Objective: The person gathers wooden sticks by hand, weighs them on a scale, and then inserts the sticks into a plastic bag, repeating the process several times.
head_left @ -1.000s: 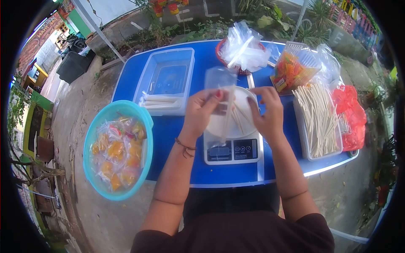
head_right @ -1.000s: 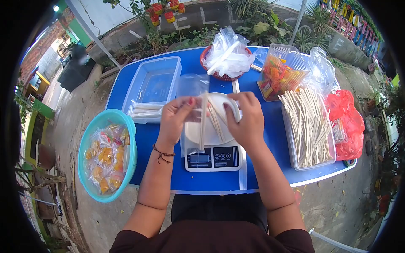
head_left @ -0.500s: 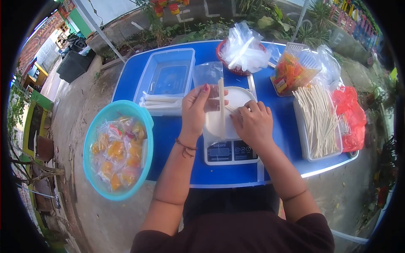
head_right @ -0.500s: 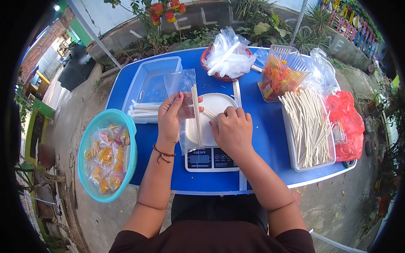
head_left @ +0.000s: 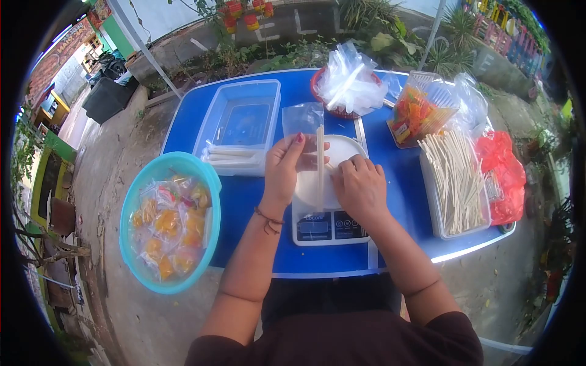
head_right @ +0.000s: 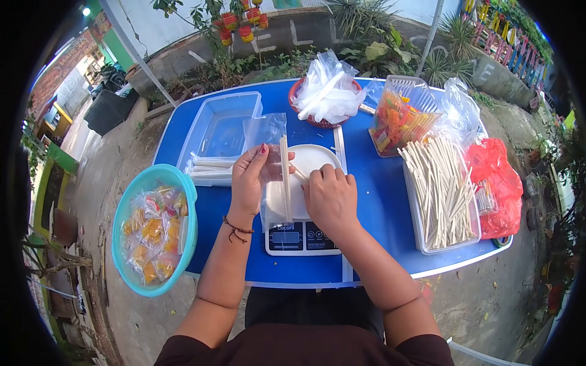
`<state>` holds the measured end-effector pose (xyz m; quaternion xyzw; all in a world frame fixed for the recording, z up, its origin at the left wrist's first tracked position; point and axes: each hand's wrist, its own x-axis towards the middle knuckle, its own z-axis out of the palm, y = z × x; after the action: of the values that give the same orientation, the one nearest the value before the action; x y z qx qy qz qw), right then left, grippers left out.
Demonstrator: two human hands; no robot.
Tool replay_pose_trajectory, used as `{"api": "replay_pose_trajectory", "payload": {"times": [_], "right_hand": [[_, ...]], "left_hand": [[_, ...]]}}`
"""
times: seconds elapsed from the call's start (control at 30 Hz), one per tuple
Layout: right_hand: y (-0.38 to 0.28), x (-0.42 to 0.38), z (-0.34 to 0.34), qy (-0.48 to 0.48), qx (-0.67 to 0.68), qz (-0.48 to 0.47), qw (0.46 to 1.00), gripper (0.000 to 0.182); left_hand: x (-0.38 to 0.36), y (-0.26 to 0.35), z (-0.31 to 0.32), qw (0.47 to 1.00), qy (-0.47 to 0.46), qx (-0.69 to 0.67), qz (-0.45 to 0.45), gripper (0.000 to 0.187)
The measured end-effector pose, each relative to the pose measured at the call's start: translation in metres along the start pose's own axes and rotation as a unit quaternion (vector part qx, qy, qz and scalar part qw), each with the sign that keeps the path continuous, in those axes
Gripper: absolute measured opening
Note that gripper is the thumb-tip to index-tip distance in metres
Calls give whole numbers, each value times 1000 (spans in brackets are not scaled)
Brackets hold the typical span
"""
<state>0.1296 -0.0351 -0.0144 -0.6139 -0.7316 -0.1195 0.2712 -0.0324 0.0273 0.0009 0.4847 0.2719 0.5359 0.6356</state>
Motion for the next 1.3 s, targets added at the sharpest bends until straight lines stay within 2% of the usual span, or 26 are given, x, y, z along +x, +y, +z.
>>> {"api": "replay_pose_trajectory", "payload": {"times": [0.1, 0.2, 0.33, 0.6, 0.7, 0.83, 1.0, 1.13, 1.3], "right_hand": [[6, -2, -1, -41, 51, 22, 998, 15], [7, -1, 2, -6, 38, -5, 999, 8], [4, 0, 7, -8, -66, -11, 998, 8], [3, 3, 6, -26, -75, 15, 997, 15], [6, 4, 5, -33, -45, 21, 998, 15], [14, 5, 8, 14, 81, 59, 995, 14], [10, 9, 1, 80, 261, 101, 957, 15], [9, 7, 2, 67, 281, 101, 952, 13], [11, 9, 7, 60, 328, 119, 935, 12]], "left_hand": [[1, 3, 2, 1000, -4, 5, 2, 31], [0, 1, 0, 1000, -2, 9, 1, 31], [2, -2, -2, 1000, -3, 9, 3, 31], [3, -2, -1, 1000, -5, 12, -6, 32], [3, -4, -4, 999, -12, -4, -33, 31], [5, -12, -4, 998, 7, -13, -65, 30], [1, -14, 0, 995, -24, -10, -97, 30], [-3, -12, 6, 989, -52, -41, -129, 29], [-2, -16, 2, 987, -43, -55, -147, 27]]}}
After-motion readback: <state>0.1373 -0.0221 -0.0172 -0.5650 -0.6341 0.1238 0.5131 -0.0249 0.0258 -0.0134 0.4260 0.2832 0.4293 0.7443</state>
